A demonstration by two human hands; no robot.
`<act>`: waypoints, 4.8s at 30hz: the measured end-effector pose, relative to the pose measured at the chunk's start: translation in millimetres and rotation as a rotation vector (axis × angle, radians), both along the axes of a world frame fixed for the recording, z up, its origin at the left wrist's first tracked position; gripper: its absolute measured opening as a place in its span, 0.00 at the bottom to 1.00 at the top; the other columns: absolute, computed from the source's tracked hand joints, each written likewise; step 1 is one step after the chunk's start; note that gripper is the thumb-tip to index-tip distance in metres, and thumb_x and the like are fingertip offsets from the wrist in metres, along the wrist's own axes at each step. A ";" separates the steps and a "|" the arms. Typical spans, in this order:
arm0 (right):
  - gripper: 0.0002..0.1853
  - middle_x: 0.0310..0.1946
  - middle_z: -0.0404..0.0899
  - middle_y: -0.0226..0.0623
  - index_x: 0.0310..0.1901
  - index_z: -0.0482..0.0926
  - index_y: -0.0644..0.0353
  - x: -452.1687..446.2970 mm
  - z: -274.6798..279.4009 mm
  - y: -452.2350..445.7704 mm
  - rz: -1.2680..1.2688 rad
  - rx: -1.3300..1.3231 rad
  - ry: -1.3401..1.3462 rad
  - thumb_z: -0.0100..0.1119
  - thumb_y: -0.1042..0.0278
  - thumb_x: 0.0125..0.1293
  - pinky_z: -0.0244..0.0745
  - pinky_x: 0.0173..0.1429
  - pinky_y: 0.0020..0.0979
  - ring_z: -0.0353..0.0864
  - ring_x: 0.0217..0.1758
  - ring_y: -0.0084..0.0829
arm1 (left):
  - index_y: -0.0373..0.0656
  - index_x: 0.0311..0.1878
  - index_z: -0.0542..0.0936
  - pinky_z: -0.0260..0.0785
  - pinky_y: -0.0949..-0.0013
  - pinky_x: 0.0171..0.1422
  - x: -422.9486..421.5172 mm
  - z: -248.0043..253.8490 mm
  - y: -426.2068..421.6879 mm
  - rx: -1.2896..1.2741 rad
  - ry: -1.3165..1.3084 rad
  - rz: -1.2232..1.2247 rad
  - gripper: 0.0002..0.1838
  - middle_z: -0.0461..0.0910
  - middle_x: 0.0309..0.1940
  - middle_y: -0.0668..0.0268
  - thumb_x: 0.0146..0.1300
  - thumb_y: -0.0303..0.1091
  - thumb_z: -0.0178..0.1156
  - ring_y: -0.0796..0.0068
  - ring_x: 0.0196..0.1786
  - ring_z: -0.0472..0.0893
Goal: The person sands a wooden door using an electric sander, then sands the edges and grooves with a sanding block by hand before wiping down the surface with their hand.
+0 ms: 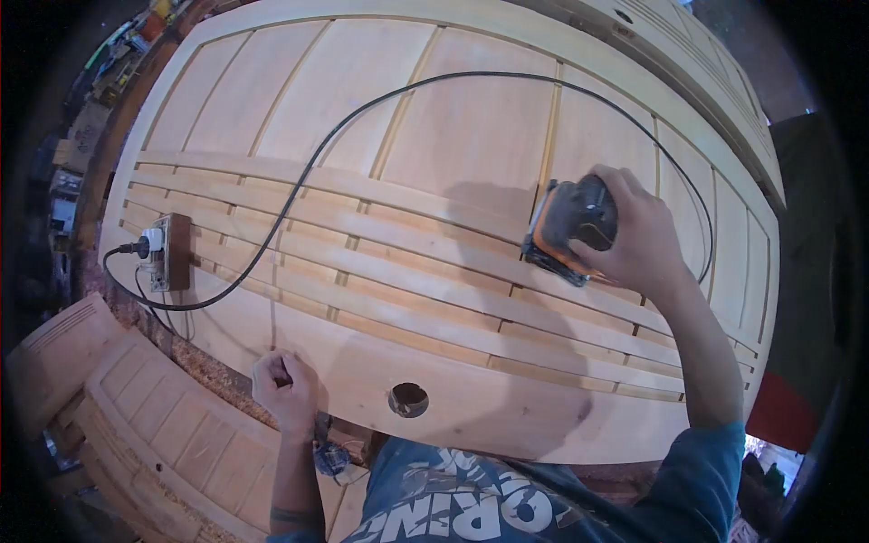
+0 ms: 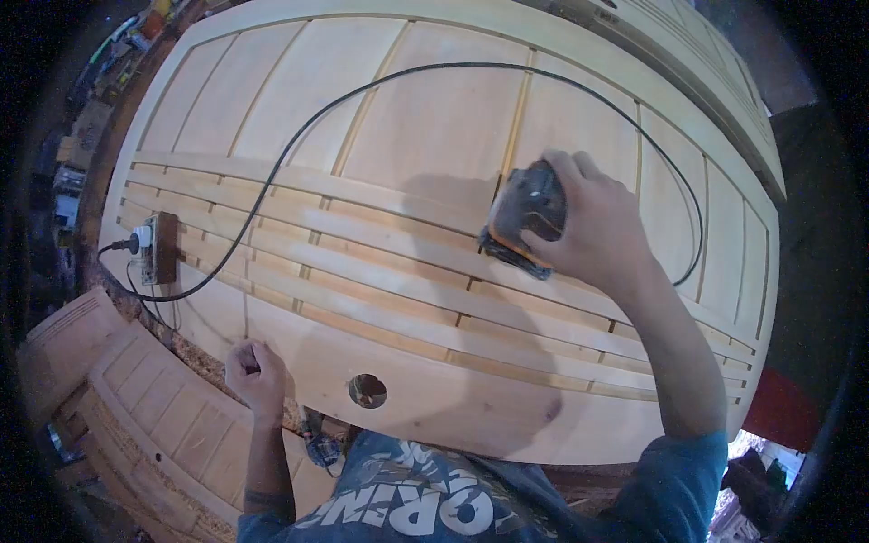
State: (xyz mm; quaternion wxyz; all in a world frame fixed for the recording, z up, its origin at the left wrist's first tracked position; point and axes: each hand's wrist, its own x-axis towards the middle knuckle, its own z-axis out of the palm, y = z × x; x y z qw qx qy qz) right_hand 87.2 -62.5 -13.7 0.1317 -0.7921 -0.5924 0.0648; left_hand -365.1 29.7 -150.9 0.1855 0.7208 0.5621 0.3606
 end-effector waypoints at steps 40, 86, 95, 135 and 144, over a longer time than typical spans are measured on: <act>0.34 0.44 0.79 0.45 0.56 0.73 0.57 -52.2 0.0 57.7 0.020 -0.039 -0.034 0.77 0.58 0.46 0.80 0.48 0.44 0.84 0.44 0.48 | 0.39 0.38 0.78 0.64 0.72 0.30 -1.4 -4.4 -2.9 -0.081 -0.168 0.032 0.03 0.75 0.27 0.68 0.63 0.23 0.64 0.78 0.26 0.71; 0.34 0.40 0.80 0.45 0.55 0.73 0.57 -67.9 -14.2 121.6 0.170 0.030 -0.146 0.74 0.51 0.48 0.81 0.45 0.45 0.84 0.41 0.49 | 0.37 0.39 0.79 0.68 0.75 0.32 -6.9 -1.1 -1.6 -0.122 -0.117 0.019 0.02 0.78 0.28 0.68 0.66 0.24 0.62 0.83 0.28 0.74; 0.33 0.41 0.80 0.47 0.52 0.74 0.59 -132.9 -13.3 227.1 0.255 -0.003 -0.118 0.72 0.47 0.49 0.81 0.47 0.45 0.85 0.42 0.48 | 0.41 0.35 0.79 0.63 0.70 0.26 -6.5 -4.7 2.4 0.093 -0.006 -0.049 0.03 0.75 0.25 0.66 0.62 0.24 0.64 0.72 0.23 0.71; 0.33 0.40 0.81 0.49 0.50 0.74 0.59 -199.5 -18.0 249.8 0.251 0.058 -0.004 0.74 0.48 0.48 0.80 0.46 0.48 0.84 0.41 0.52 | 0.39 0.46 0.77 0.75 0.69 0.40 -32.1 2.4 11.7 -0.317 -0.330 -0.074 0.13 0.80 0.32 0.62 0.59 0.21 0.66 0.68 0.33 0.80; 0.34 0.48 0.77 0.53 0.53 0.73 0.67 -269.2 -22.2 352.6 0.308 0.041 0.161 0.74 0.64 0.42 0.80 0.51 0.44 0.82 0.48 0.47 | 0.31 0.53 0.76 0.78 0.67 0.42 -83.3 30.5 77.4 -0.477 -0.344 0.045 0.13 0.82 0.40 0.51 0.69 0.27 0.62 0.66 0.39 0.83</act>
